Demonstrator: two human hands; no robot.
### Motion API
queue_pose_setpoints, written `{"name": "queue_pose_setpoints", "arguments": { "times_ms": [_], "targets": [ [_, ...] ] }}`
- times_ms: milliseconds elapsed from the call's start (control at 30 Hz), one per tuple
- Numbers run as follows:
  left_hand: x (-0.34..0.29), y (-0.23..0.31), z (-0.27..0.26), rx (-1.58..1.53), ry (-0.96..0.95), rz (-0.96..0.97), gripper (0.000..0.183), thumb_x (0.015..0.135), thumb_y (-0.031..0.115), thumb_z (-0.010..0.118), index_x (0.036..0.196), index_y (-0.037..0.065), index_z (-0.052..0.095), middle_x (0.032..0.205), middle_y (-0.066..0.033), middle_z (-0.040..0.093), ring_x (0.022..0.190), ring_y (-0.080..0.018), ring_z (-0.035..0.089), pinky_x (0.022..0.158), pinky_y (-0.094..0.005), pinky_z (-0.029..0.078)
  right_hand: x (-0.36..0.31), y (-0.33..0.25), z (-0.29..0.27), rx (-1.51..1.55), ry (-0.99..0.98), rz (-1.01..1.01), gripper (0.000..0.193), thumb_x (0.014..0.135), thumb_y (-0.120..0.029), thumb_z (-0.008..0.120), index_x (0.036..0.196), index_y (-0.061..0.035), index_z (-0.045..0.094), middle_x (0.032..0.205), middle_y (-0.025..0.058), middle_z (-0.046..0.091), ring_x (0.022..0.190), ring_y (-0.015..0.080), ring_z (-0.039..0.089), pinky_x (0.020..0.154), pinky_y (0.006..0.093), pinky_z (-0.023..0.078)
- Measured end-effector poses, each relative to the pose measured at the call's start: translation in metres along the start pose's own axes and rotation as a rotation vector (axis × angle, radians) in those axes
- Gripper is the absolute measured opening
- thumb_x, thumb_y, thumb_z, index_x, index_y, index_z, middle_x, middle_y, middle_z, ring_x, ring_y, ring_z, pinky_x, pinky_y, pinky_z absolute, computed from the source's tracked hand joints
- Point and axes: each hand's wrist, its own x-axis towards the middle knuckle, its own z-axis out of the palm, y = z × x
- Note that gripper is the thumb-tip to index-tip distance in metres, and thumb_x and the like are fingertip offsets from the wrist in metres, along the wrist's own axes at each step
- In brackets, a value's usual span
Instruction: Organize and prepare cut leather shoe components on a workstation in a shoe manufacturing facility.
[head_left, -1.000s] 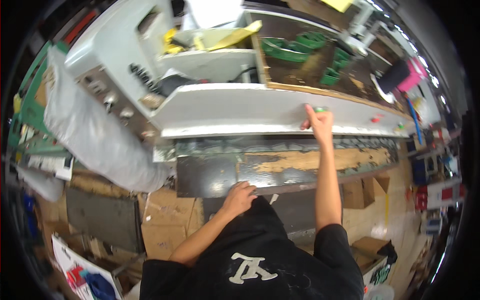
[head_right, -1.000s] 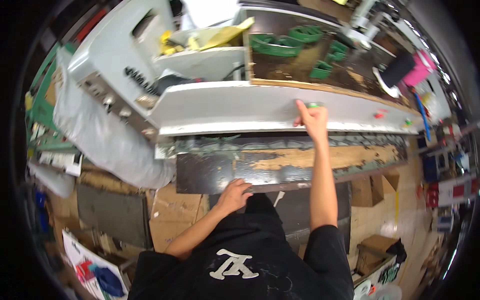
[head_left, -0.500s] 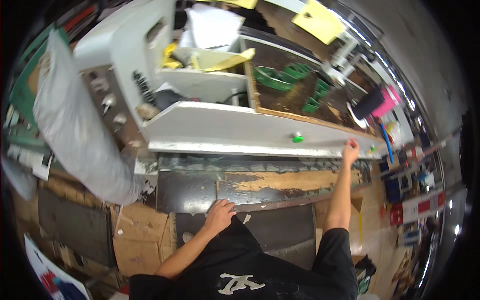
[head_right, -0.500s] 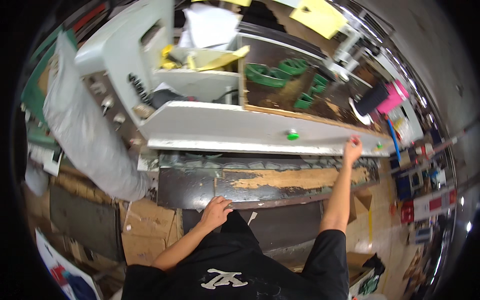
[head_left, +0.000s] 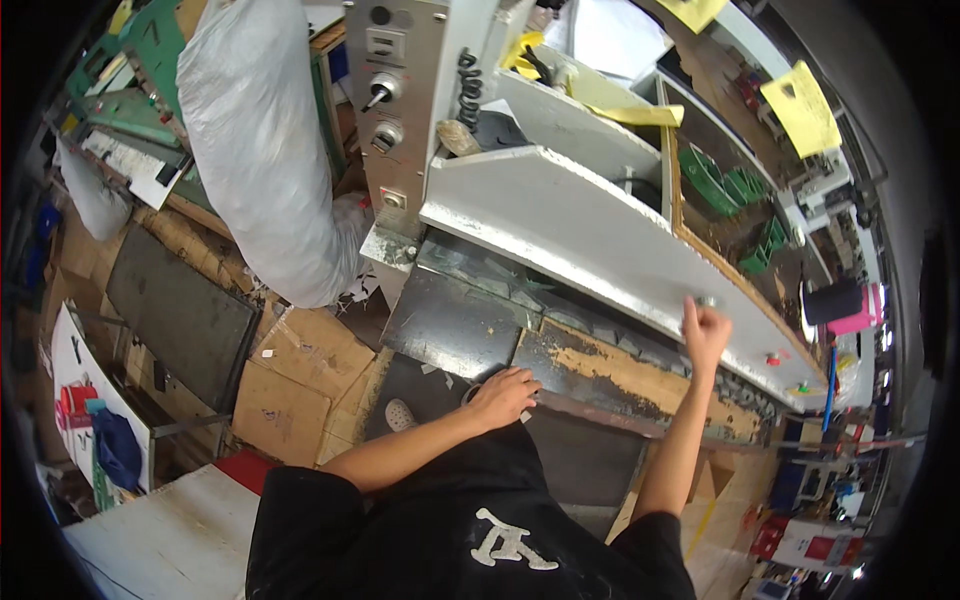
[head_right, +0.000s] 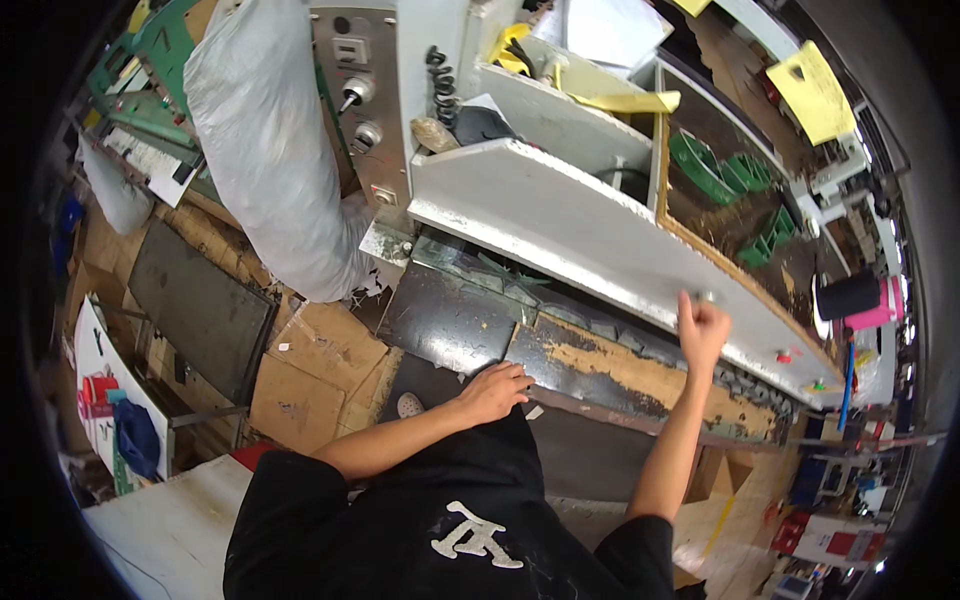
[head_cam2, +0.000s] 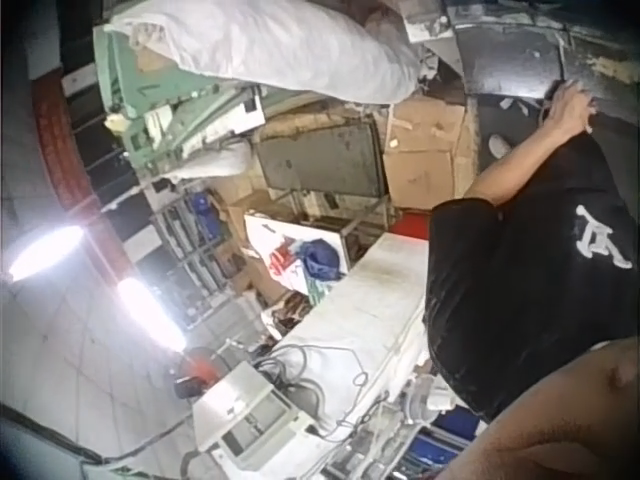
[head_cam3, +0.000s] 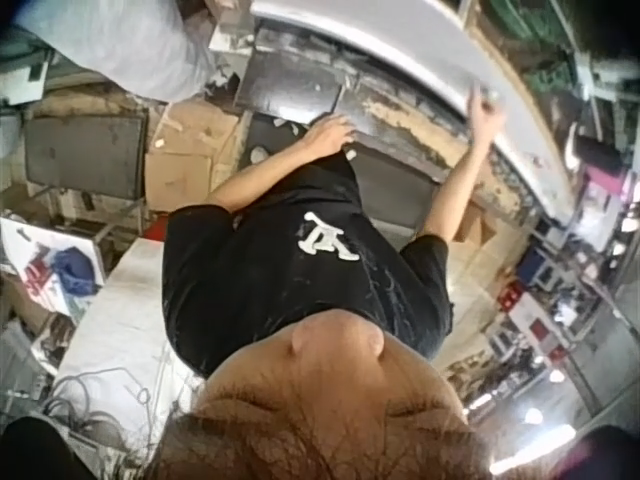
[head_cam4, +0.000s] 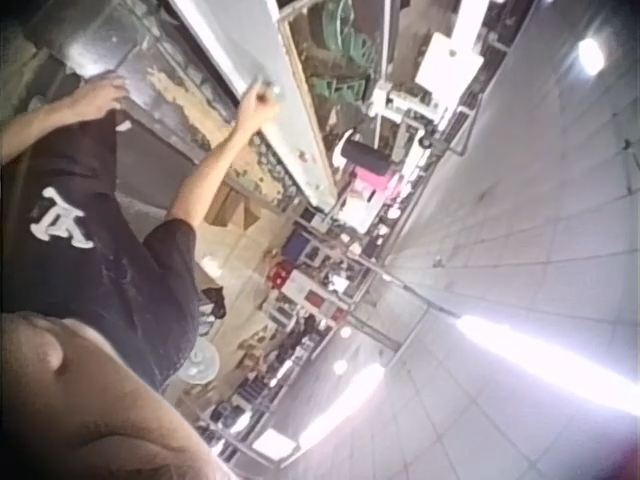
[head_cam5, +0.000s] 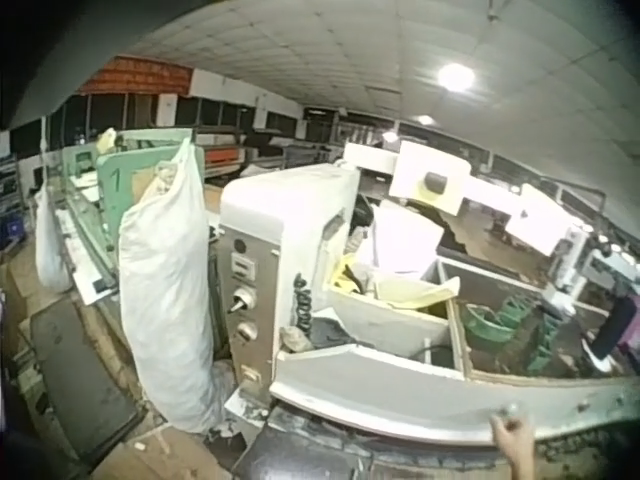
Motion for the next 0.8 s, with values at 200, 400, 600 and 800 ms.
{"name": "queue_pose_setpoints", "arguments": {
  "times_ms": [200, 400, 600, 800],
  "targets": [
    [0.002, 0.014, -0.004, -0.019, 0.041, 0.024, 0.035, 0.093, 0.018, 0.077, 0.123, 0.003, 0.071, 0.113, -0.0118, 0.065, 0.111, -0.0338, 0.062, 0.099, -0.044, 0.052, -0.007, 0.0, -0.005, 0.14, -0.196, 0.058, 0.034, 0.101, -0.024, 0.075, 0.077, 0.0009, 0.07, 0.066, 0.0046, 0.069, 0.059, 0.0102, 0.065, 0.054, 0.0259, 0.049],
    [0.003, 0.038, -0.011, -0.005, 0.09, -0.007, 0.036, 0.092, 0.016, 0.077, 0.125, 0.003, 0.07, 0.112, -0.012, 0.065, 0.113, -0.0338, 0.062, 0.099, -0.0441, 0.051, -0.154, -0.015, 0.057, 0.094, -0.454, 0.046, 0.015, 0.092, -0.015, 0.081, 0.092, -0.0012, 0.077, 0.082, 0.0093, 0.076, 0.073, 0.0173, 0.071, 0.068, 0.0331, 0.056],
    [0.006, 0.052, -0.025, -0.035, 0.059, 0.009, 0.037, 0.091, 0.015, 0.078, 0.125, 0.003, 0.07, 0.113, -0.0139, 0.064, 0.113, -0.0362, 0.06, 0.1, -0.0447, 0.051, -0.223, -0.062, 0.085, -0.143, -0.223, -0.028, 0.033, 0.083, -0.028, 0.089, 0.095, -0.0016, 0.072, 0.092, 0.0178, 0.065, 0.092, 0.0399, 0.062, 0.085, 0.0495, 0.05],
    [0.005, 0.055, -0.027, -0.034, 0.059, 0.039, 0.038, 0.09, 0.014, 0.079, 0.125, 0.003, 0.069, 0.115, -0.0164, 0.063, 0.115, -0.0399, 0.059, 0.101, -0.0468, 0.05, -0.22, -0.06, 0.083, -0.12, -0.188, 0.067, 0.031, 0.086, -0.029, 0.086, 0.088, -0.0009, 0.072, 0.092, 0.0178, 0.066, 0.094, 0.0396, 0.062, 0.087, 0.0488, 0.05]
  ]
}}
